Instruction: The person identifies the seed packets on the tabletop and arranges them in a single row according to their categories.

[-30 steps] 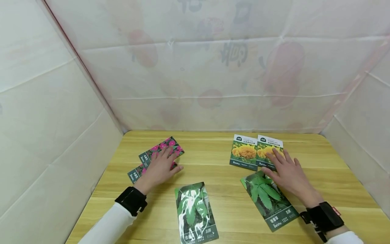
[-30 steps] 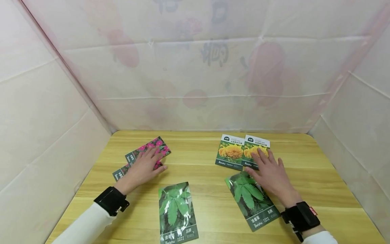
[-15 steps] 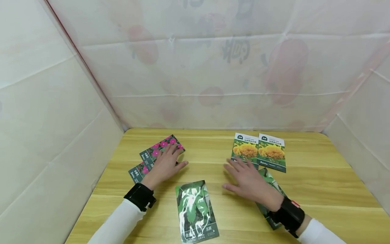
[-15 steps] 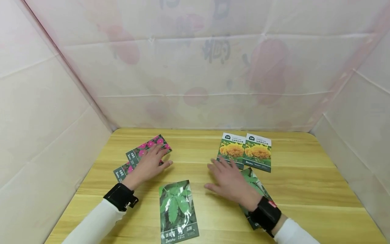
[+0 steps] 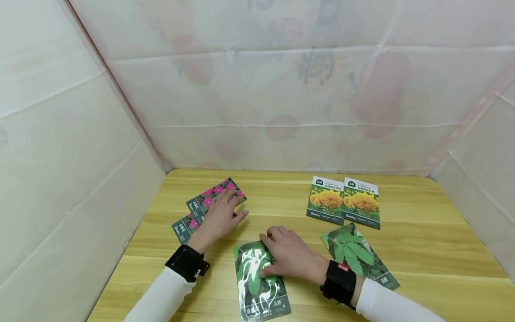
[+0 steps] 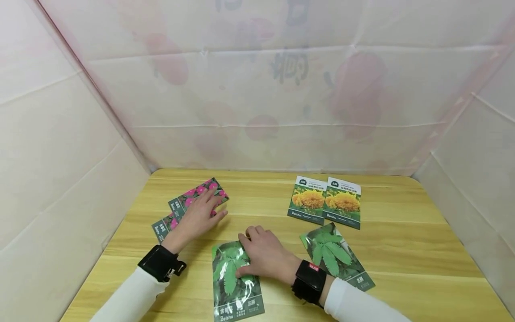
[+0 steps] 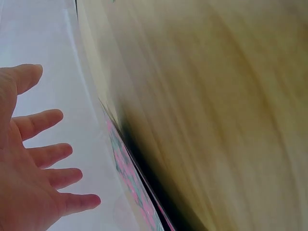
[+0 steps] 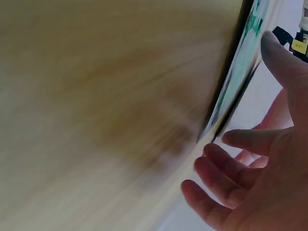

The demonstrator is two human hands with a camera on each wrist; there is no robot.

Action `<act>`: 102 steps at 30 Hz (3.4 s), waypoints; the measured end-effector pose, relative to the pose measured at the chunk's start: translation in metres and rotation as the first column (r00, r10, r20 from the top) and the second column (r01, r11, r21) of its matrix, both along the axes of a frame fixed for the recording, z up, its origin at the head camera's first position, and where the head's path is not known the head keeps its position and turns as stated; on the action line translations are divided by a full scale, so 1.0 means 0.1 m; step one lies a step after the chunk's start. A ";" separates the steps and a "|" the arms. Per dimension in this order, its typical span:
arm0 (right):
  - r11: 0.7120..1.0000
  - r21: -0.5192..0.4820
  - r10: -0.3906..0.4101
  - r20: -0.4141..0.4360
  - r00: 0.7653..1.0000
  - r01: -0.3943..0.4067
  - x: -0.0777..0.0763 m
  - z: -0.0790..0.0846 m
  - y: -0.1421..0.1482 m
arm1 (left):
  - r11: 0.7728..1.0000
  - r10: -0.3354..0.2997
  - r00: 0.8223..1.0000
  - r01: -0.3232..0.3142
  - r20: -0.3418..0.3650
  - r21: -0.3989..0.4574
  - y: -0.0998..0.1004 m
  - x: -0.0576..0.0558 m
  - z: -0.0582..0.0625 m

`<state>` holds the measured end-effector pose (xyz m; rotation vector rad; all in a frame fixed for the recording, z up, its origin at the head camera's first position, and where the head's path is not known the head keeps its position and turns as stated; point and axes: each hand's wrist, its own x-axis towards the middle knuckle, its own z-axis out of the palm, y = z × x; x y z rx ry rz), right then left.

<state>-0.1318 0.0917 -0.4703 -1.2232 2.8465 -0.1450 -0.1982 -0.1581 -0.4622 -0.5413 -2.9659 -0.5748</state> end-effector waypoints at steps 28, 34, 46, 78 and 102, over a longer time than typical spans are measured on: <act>0.707 -0.541 -0.111 0.552 0.826 0.456 -0.32 0.21 0.28 | 0.875 -0.078 0.994 0.030 0.079 0.483 0.05 0.18 0.00; 0.615 -0.576 -0.121 0.606 0.786 0.538 -0.40 0.26 0.35 | 0.687 -0.164 0.946 -0.095 0.281 0.721 0.16 0.29 -0.01; 0.561 -0.611 -0.118 0.609 0.784 0.559 -0.49 0.28 0.36 | 0.614 -0.200 0.890 -0.212 0.409 0.760 0.20 0.36 0.02; 0.690 -0.555 -0.239 0.431 0.870 0.464 -0.49 0.26 0.73 | 0.904 0.103 0.942 -0.223 0.319 0.366 -0.10 0.46 -0.14; 0.707 -0.559 -0.221 0.406 0.887 0.433 -0.38 0.23 0.95 | 0.936 0.140 0.940 -0.228 0.310 0.268 -0.26 0.45 -0.08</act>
